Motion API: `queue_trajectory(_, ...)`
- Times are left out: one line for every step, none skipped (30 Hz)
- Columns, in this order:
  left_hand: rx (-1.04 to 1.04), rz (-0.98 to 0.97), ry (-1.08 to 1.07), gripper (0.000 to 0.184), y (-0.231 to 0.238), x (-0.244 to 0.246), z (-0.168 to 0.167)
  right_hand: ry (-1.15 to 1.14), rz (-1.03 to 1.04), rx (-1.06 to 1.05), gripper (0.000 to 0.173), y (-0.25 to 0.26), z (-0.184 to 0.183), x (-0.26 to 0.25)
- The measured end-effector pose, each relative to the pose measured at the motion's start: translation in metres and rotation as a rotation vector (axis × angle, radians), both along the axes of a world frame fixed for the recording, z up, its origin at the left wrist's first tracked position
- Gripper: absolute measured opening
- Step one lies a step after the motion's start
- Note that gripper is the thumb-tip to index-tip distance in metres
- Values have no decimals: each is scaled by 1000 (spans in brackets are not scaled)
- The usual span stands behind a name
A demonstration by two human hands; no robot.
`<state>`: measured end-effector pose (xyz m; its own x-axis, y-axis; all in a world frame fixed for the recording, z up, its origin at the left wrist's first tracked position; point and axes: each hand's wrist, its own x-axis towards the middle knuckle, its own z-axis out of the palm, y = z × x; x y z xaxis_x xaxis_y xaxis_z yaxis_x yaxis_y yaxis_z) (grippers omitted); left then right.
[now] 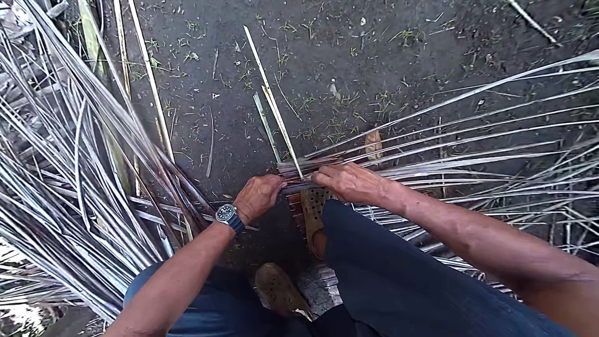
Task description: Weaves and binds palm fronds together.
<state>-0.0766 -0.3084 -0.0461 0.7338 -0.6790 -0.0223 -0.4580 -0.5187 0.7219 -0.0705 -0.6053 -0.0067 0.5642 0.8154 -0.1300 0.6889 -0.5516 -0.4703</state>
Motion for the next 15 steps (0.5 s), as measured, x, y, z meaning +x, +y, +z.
queue_trajectory(0,-3,8,25,-4,0,-2,17,3,-2,21,-3,0,-1)
queue_trajectory(13,-7,35,26,-6,1,-1,28,4,-2,21,-6,0,-2)
queue_trajectory(48,-6,83,27,-7,5,0,35,2,-3,20,-9,0,-3)
queue_trajectory(103,6,137,30,-6,10,2,42,-6,-12,20,-14,0,-2)
queue_trajectory(176,25,188,34,-2,17,3,54,-25,-31,20,-19,0,-1)
queue_trajectory(247,47,242,37,3,25,3,67,-55,-48,20,-25,-1,2)
queue_trajectory(293,78,309,39,10,33,2,73,-94,-44,19,-33,-2,5)
queue_trajectory(287,125,393,39,16,40,2,79,-140,-9,18,-40,-5,8)
queue_trajectory(224,189,502,36,20,44,3,94,-189,44,19,-47,-9,11)
queue_trajectory(115,275,632,33,22,46,4,124,-230,96,20,-52,-12,13)
queue_trajectory(-22,359,776,33,20,47,4,162,-262,133,20,-57,-16,16)
queue_trajectory(-177,444,924,35,17,46,3,214,-293,151,20,-61,-19,20)
queue_trajectory(-319,510,1043,38,12,44,1,256,-327,174,19,-67,-22,24)
queue_trajectory(-420,541,1119,38,7,42,-1,268,-356,195,20,-75,-26,29)
queue_trajectory(-463,530,1146,34,1,42,-4,263,-379,215,21,-84,-28,34)
